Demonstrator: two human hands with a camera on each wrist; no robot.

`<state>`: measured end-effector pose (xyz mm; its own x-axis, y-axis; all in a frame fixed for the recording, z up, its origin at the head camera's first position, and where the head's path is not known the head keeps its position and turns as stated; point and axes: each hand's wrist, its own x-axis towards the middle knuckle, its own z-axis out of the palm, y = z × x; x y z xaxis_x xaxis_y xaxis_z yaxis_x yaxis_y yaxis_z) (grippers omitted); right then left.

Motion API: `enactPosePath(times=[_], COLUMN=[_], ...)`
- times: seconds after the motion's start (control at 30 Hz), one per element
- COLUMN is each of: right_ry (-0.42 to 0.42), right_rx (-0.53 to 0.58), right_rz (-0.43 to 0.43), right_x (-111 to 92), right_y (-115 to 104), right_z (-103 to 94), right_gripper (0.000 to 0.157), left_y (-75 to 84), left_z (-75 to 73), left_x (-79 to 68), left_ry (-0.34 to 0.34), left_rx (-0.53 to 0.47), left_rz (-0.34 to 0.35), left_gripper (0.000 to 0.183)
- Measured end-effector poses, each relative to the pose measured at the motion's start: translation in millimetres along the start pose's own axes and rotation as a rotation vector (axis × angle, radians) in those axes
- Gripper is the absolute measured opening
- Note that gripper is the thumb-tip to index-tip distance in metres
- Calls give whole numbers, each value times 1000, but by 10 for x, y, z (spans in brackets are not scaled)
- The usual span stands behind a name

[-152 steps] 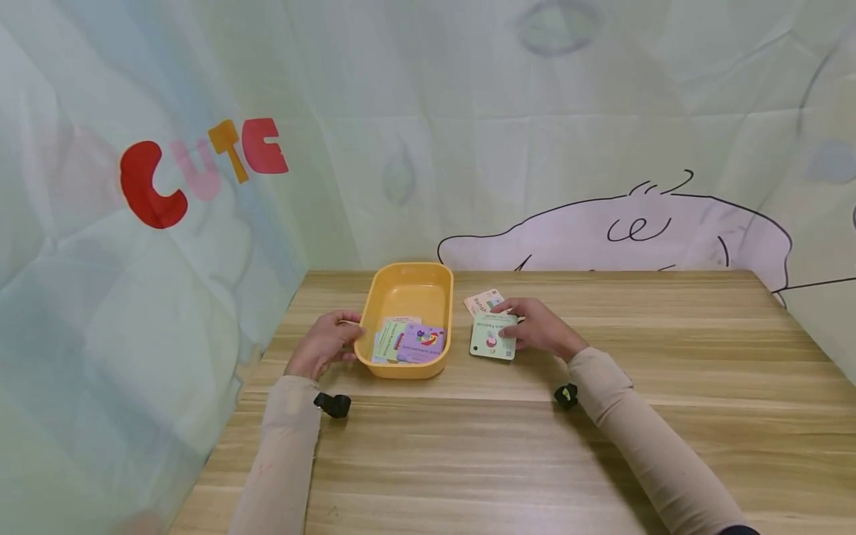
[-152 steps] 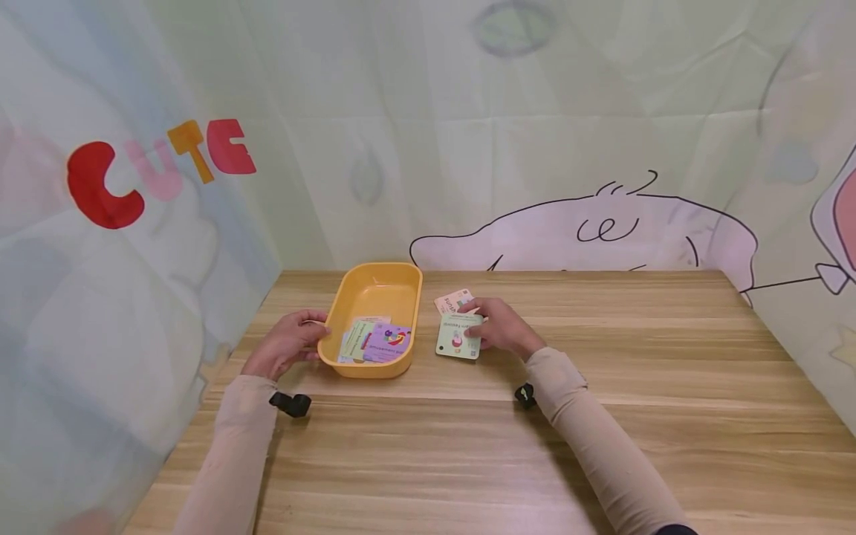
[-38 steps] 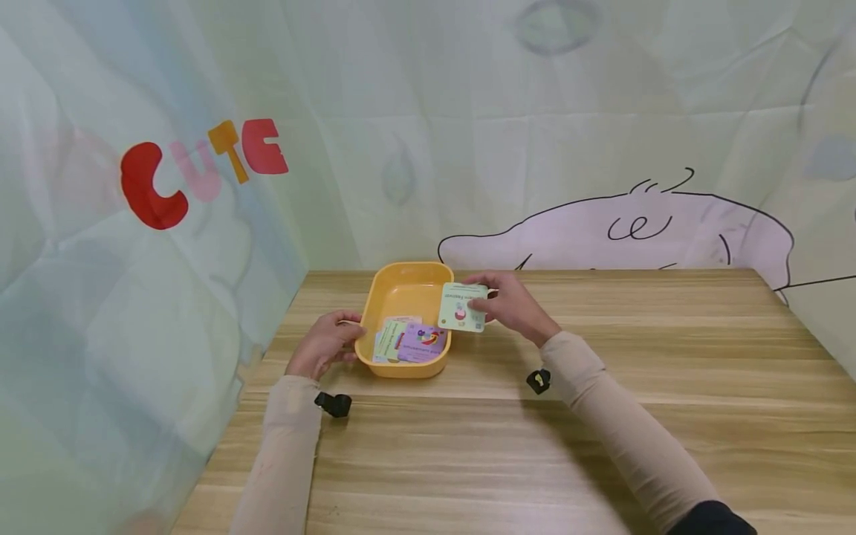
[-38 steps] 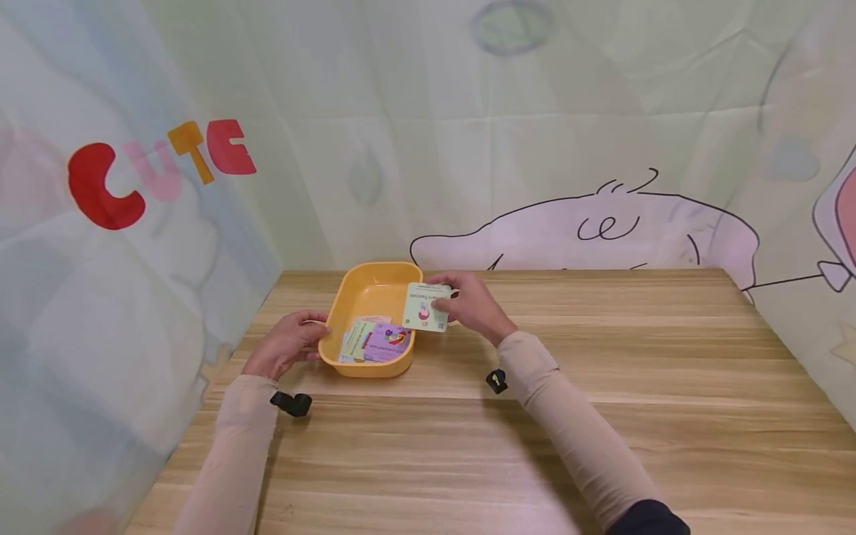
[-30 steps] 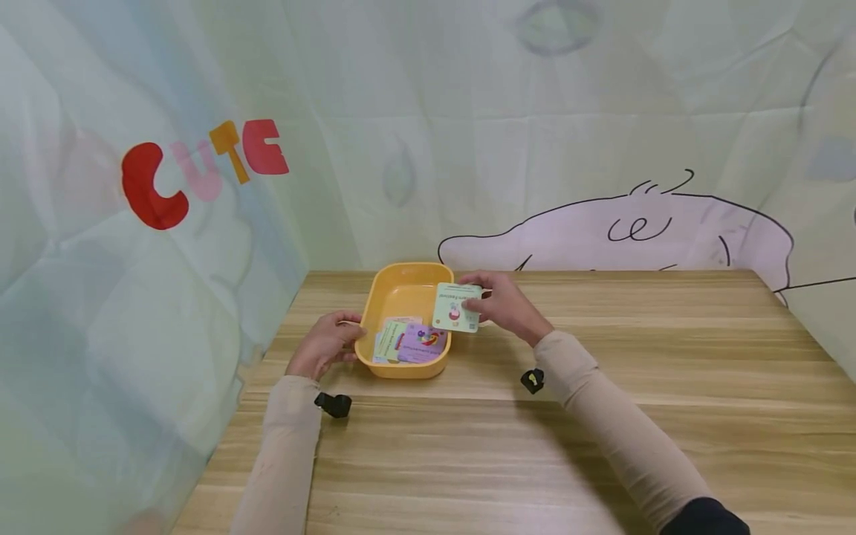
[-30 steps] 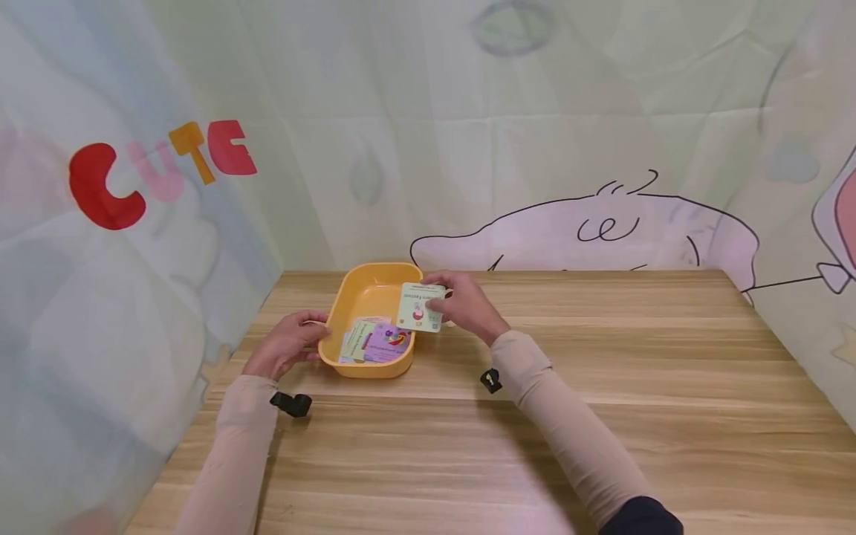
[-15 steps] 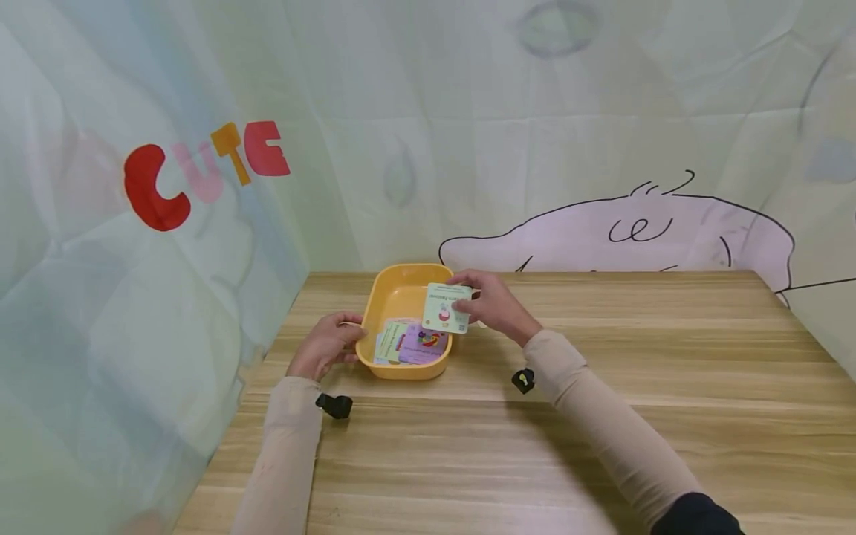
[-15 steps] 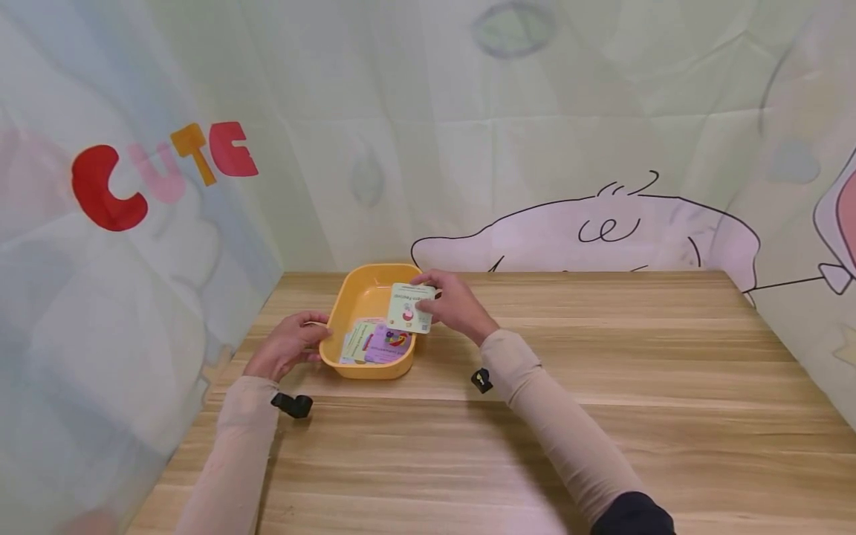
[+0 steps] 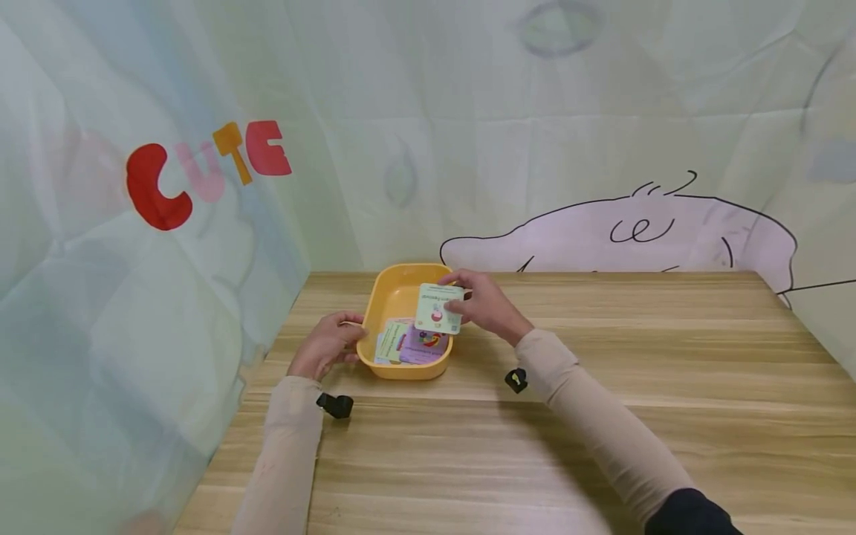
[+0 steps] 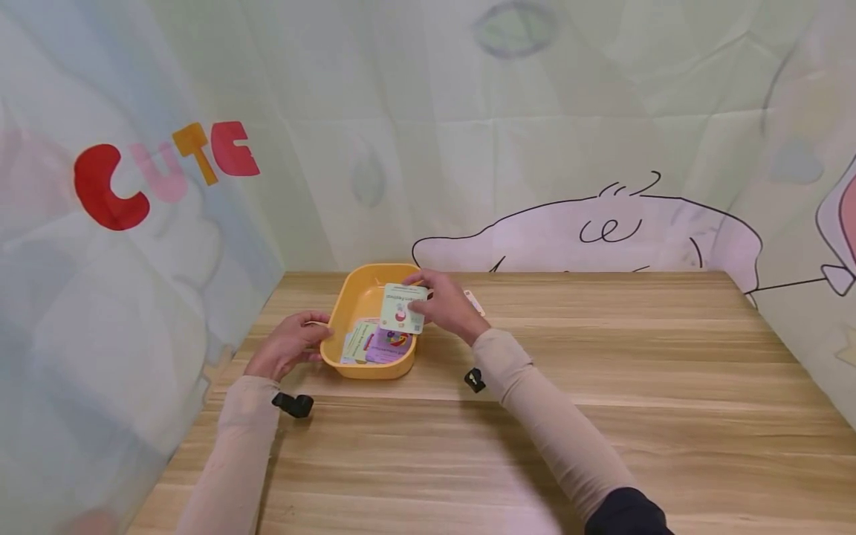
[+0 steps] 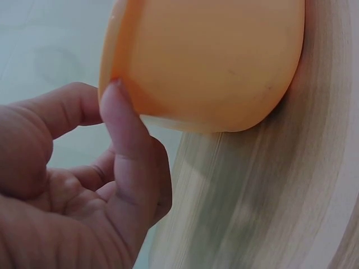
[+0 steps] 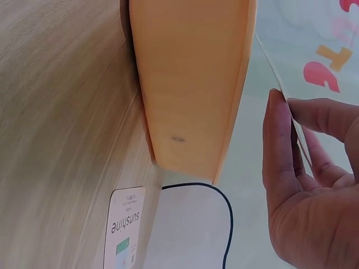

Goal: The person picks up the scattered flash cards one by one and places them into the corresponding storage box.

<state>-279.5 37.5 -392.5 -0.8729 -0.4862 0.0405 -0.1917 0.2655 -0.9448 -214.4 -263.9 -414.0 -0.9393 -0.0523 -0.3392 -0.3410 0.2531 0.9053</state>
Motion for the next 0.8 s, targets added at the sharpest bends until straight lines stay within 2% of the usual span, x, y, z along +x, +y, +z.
enactPosePath(times=[0.3, 0.47, 0.6, 0.73, 0.8], right_ry=[9, 7, 9, 17, 19], right_rx=[-21, -40, -75, -95, -99], right_rz=[-12, -6, -23, -41, -44], right_x=[49, 85, 100, 111, 119], right_y=[-29, -27, -22, -23, -23], right_z=[77, 132, 166, 188, 200], right_gripper=[37, 36, 37, 37, 36], left_y=[0, 9, 100, 94, 39], left_z=[5, 4, 22, 26, 21], left_x=[10, -12, -111, -100, -49], left_ry=[23, 11, -9, -3, 5], left_rx=[2, 5, 10, 16, 14], left_rz=[-7, 1, 1, 2, 6], left_gripper=[41, 41, 41, 41, 42])
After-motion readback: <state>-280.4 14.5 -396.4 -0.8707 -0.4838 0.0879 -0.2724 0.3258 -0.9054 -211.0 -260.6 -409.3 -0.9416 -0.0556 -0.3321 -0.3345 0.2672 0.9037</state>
